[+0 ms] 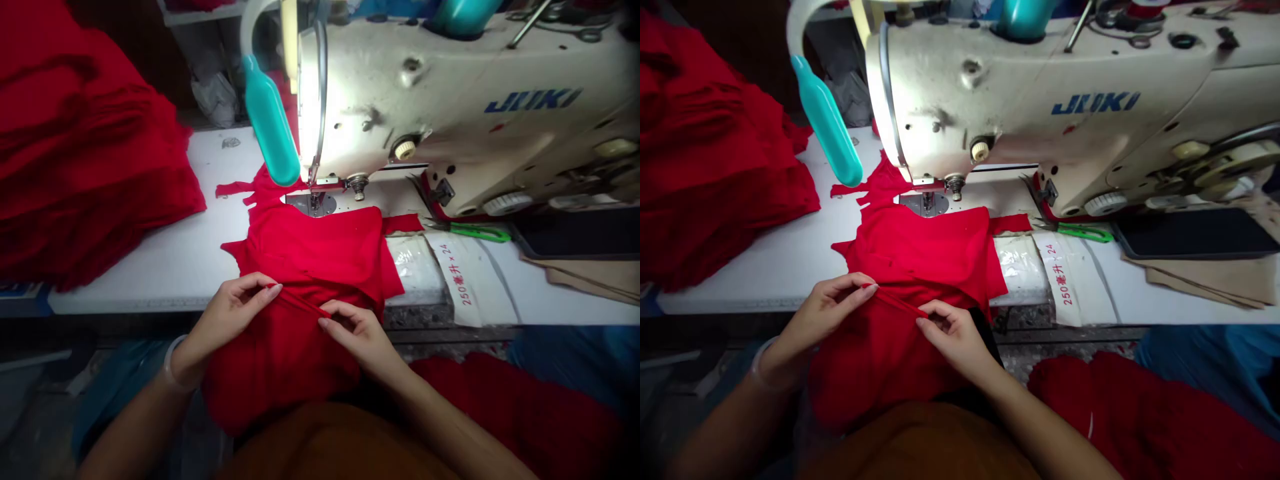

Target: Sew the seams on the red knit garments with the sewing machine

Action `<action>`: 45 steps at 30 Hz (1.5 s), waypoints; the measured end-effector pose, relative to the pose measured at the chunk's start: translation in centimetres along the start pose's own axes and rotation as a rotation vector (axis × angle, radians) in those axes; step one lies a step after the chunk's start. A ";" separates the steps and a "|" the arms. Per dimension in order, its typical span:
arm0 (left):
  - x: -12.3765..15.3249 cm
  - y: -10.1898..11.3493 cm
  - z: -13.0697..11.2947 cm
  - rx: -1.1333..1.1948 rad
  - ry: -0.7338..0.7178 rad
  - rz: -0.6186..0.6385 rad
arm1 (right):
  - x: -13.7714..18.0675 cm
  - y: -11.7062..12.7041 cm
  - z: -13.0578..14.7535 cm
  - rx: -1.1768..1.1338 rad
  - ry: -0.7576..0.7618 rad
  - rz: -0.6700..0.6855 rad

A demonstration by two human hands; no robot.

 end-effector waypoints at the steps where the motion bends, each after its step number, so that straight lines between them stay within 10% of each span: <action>1: 0.3 0.4 0.5 0.007 0.019 -0.008 | -0.1 -0.2 1.0 -0.003 0.051 0.004; 8: 0.4 6.0 -4.0 -0.189 -0.170 0.056 | 3.5 -7.4 11.2 0.459 0.927 0.542; 13: -6.5 5.4 -11.8 -0.546 -0.624 0.201 | 2.1 -6.8 14.3 1.036 1.569 0.031; 17: -14.8 -0.4 -8.9 -0.589 -0.717 0.247 | -3.4 -3.0 11.7 1.315 1.410 -0.196; 22: -19.2 -3.7 -3.0 -0.425 -0.656 0.235 | -7.2 0.3 7.9 1.160 1.098 -0.025; 35: -19.5 -3.2 -4.1 -0.343 -0.661 0.317 | -7.2 -0.6 8.4 1.166 1.074 -0.023; 40: -16.0 -2.3 -4.5 -0.515 -0.794 0.090 | -6.9 -0.3 8.0 1.135 1.081 -0.021; 45: -9.6 -3.6 -2.5 -0.592 -0.826 0.444 | -6.8 0.1 8.1 1.067 1.074 -0.011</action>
Point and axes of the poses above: each hand's wrist, its own x-axis away from the middle knuckle, its own y-axis out of the back of the hand, z = x × y, the point moved 8 cm from there along -x, towards the middle knuckle, and after that the axes turned 8 degrees about -z, right-handed, at the moved point
